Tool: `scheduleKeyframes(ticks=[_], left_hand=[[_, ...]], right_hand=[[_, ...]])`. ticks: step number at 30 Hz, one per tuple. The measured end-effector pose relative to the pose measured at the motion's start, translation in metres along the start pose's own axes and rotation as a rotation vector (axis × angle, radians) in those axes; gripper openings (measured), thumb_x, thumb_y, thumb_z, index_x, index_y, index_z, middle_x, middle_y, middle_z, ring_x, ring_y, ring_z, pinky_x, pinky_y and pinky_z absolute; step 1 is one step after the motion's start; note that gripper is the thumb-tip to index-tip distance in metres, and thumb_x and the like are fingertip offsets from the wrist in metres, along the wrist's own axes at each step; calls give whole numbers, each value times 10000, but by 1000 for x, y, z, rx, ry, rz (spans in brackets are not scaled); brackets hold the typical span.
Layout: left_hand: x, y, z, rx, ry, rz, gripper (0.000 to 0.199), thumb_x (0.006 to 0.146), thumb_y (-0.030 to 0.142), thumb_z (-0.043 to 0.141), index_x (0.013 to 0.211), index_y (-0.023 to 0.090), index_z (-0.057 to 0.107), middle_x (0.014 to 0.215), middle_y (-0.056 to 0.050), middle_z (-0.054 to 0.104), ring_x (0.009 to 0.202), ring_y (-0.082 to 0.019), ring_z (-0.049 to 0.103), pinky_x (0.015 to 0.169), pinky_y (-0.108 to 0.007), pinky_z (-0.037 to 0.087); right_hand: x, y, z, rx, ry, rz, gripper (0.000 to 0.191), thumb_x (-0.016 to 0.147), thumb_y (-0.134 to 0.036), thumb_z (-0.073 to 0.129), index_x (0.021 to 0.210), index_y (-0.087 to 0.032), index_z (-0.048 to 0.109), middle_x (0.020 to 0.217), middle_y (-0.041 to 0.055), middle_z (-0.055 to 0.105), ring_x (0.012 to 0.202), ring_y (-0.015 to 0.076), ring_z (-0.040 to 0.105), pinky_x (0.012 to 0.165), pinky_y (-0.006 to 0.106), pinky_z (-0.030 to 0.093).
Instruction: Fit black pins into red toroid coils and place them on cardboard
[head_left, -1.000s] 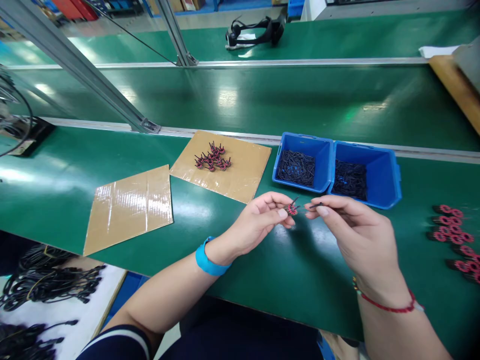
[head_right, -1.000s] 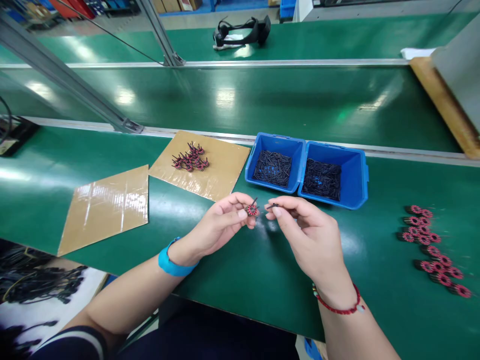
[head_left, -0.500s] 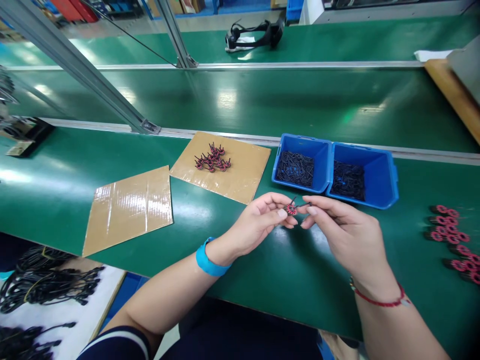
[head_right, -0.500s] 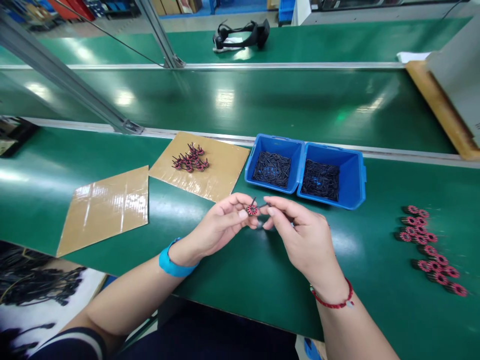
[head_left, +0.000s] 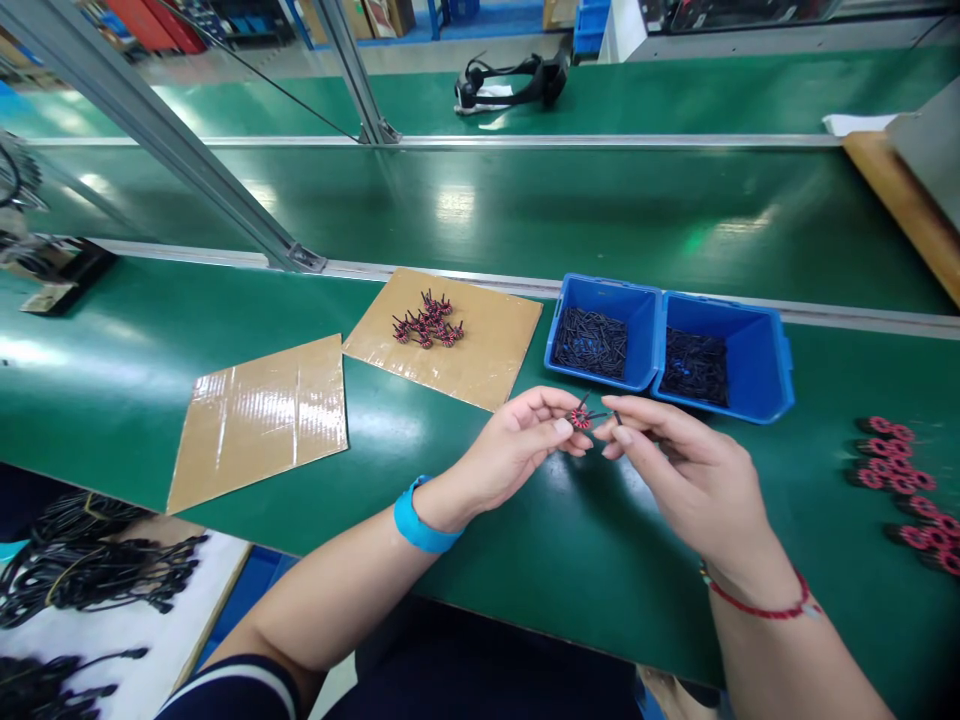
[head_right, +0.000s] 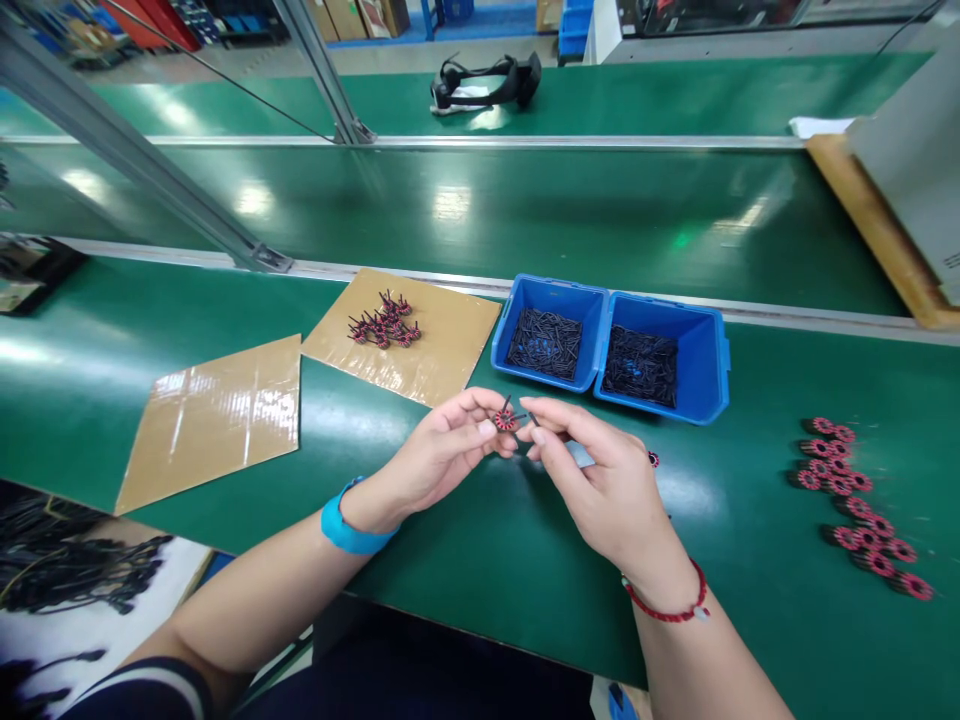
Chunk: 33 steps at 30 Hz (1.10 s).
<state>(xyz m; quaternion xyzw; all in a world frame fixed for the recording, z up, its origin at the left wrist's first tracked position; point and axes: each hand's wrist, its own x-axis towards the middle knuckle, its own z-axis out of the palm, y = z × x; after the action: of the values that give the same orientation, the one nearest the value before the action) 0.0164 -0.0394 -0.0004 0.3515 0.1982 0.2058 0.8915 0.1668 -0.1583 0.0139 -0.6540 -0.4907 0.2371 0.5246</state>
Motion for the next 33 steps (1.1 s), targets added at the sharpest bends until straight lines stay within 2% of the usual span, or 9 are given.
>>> scheduleKeyframes(ticks=[4,8,10,14,18,28,33], left_hand=[[0,0,0,-14,17,-1,236,796,221,793,977,147,661,927,-23,692,775,-119,690,780,-283,528],[0,0,1,-19,41,1,225,795,208,781,973,153,655,920,-22,689,769,-123,683,786,-300,523],[0,-1,1,-20,59,4,226,795,195,773,979,153,649,911,-22,690,770,-122,681,789,-299,519],[1,-2,1,-4,103,22,237,779,173,771,972,156,634,883,-9,677,755,-112,676,775,-286,512],[2,-2,1,33,134,51,252,756,174,786,952,160,627,849,7,656,744,-100,666,777,-274,504],[1,-4,-1,101,120,51,277,745,209,811,946,167,625,846,7,665,744,-102,663,797,-285,512],[2,-5,-1,100,122,51,281,739,206,819,946,164,634,853,5,673,752,-99,670,791,-272,513]], right_hand=[[0,-2,-2,31,40,-7,371,954,-182,626,1297,-314,675,912,-8,768,733,130,726,689,282,622],[5,-3,1,192,182,67,134,952,-225,646,1065,-256,711,846,1,771,739,143,742,710,295,633],[8,-3,2,298,205,127,51,956,-270,651,974,-237,685,847,13,789,763,160,764,727,316,645],[11,-3,3,333,152,209,106,920,-321,704,935,-217,720,953,55,806,832,181,774,721,317,647],[10,-2,4,332,168,238,92,865,-314,767,902,-230,760,861,26,785,720,147,746,648,270,631],[7,-8,5,316,176,227,84,864,-302,770,906,-229,771,874,35,796,722,157,765,668,278,651],[5,-6,4,254,132,186,59,901,-276,730,935,-250,770,891,21,786,755,146,758,692,271,635]])
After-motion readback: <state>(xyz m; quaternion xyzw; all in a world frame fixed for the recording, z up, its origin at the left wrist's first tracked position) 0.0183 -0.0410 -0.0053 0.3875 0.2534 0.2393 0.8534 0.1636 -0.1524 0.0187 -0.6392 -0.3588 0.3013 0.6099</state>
